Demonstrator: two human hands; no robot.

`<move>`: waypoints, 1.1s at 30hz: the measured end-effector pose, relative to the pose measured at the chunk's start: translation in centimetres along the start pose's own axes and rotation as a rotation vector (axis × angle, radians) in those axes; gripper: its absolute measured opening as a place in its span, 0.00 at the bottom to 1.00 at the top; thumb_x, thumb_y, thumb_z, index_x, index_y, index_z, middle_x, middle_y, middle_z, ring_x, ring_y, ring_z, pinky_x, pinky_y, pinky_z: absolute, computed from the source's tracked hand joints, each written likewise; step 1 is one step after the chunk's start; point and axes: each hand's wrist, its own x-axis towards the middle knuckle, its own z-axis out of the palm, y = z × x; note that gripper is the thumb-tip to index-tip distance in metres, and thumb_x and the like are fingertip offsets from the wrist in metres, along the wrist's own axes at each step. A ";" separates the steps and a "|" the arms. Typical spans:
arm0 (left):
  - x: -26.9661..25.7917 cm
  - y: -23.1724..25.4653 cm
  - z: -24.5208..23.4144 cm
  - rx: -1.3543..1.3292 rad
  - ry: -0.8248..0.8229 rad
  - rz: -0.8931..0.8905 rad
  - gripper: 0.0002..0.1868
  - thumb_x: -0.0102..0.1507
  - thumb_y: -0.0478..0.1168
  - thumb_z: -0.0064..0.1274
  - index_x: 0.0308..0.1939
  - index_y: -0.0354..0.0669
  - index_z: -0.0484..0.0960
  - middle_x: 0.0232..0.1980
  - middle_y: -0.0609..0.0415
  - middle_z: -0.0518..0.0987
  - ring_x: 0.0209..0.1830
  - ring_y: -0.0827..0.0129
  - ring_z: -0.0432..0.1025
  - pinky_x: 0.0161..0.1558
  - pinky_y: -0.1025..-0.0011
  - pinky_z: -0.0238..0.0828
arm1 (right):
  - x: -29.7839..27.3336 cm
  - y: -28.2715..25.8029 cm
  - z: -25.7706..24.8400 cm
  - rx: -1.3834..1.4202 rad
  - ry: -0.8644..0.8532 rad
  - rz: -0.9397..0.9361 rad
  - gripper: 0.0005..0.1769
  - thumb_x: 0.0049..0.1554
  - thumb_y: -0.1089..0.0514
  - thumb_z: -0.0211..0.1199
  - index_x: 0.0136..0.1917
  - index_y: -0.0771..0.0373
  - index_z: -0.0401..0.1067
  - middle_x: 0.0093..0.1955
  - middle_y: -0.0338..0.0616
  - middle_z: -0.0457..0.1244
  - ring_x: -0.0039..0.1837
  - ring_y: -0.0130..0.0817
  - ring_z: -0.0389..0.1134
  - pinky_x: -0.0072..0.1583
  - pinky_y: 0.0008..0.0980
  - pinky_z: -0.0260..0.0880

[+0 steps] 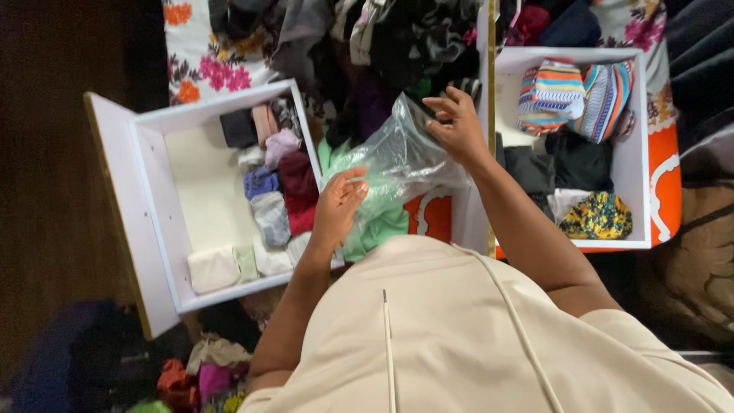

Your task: The person sorts through a pile of clothes on a bed, folding various items such as underwear and swimwear before placing them into a white drawer.

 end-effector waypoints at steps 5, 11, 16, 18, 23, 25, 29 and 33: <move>3.1 -0.8 -1.0 -0.030 0.014 -0.007 0.21 0.69 0.37 0.55 0.65 0.36 0.73 0.54 0.53 0.79 0.53 0.74 0.73 0.57 0.75 0.70 | 6.6 3.1 1.0 0.028 0.123 -0.075 0.27 0.54 0.62 0.68 0.68 0.49 0.75 0.83 0.60 0.38 0.67 0.45 0.65 0.63 0.36 0.72; 4.8 0.0 -1.3 -0.008 0.019 0.003 0.20 0.69 0.36 0.54 0.64 0.35 0.74 0.61 0.56 0.76 0.56 0.74 0.71 0.58 0.75 0.70 | 12.5 5.7 1.8 0.017 0.284 -0.198 0.21 0.58 0.64 0.71 0.65 0.63 0.76 0.71 0.60 0.54 0.63 0.41 0.63 0.61 0.31 0.71; 5.6 2.8 -0.9 0.274 0.135 -0.044 0.26 0.66 0.42 0.59 0.68 0.44 0.74 0.68 0.49 0.73 0.65 0.63 0.71 0.64 0.65 0.71 | 7.6 0.2 -1.1 0.737 0.303 -0.105 0.07 0.65 0.67 0.70 0.55 0.64 0.73 0.51 0.40 0.65 0.52 0.26 0.64 0.57 0.25 0.65; 6.0 4.8 -0.2 0.411 0.171 0.091 0.34 0.63 0.44 0.63 0.72 0.46 0.69 0.73 0.46 0.66 0.71 0.59 0.66 0.65 0.62 0.68 | 5.5 -2.5 -2.3 0.930 0.248 -0.234 0.17 0.60 0.73 0.71 0.54 0.59 0.67 0.51 0.34 0.61 0.52 0.22 0.62 0.58 0.22 0.63; 8.0 8.6 2.6 0.686 0.183 0.469 0.57 0.52 0.49 0.75 0.78 0.42 0.57 0.82 0.39 0.48 0.81 0.44 0.49 0.75 0.52 0.55 | 0.6 -6.9 -5.0 1.091 -0.118 -0.179 0.16 0.56 0.71 0.69 0.53 0.60 0.68 0.53 0.38 0.63 0.57 0.27 0.64 0.65 0.27 0.64; 8.9 8.8 3.2 0.696 0.134 0.707 0.62 0.50 0.53 0.75 0.78 0.37 0.53 0.79 0.39 0.53 0.79 0.48 0.52 0.76 0.53 0.53 | -0.5 -7.8 -5.3 1.161 -0.255 -0.178 0.15 0.56 0.69 0.69 0.53 0.60 0.69 0.53 0.40 0.63 0.56 0.29 0.65 0.68 0.31 0.66; 8.2 6.9 3.2 0.323 -0.126 0.266 0.49 0.53 0.47 0.75 0.72 0.37 0.66 0.64 0.49 0.78 0.62 0.67 0.72 0.66 0.66 0.69 | -1.8 -9.7 -5.2 1.268 -0.317 -0.083 0.21 0.57 0.62 0.69 0.62 0.62 0.69 0.58 0.47 0.65 0.64 0.38 0.66 0.70 0.36 0.65; 6.2 5.2 3.7 0.074 -0.186 0.058 0.23 0.65 0.43 0.69 0.60 0.33 0.84 0.50 0.54 0.84 0.50 0.74 0.74 0.56 0.72 0.74 | -4.3 -9.4 -2.9 0.996 -0.444 0.129 0.42 0.55 0.63 0.71 0.78 0.53 0.58 0.72 0.39 0.61 0.72 0.33 0.61 0.70 0.36 0.62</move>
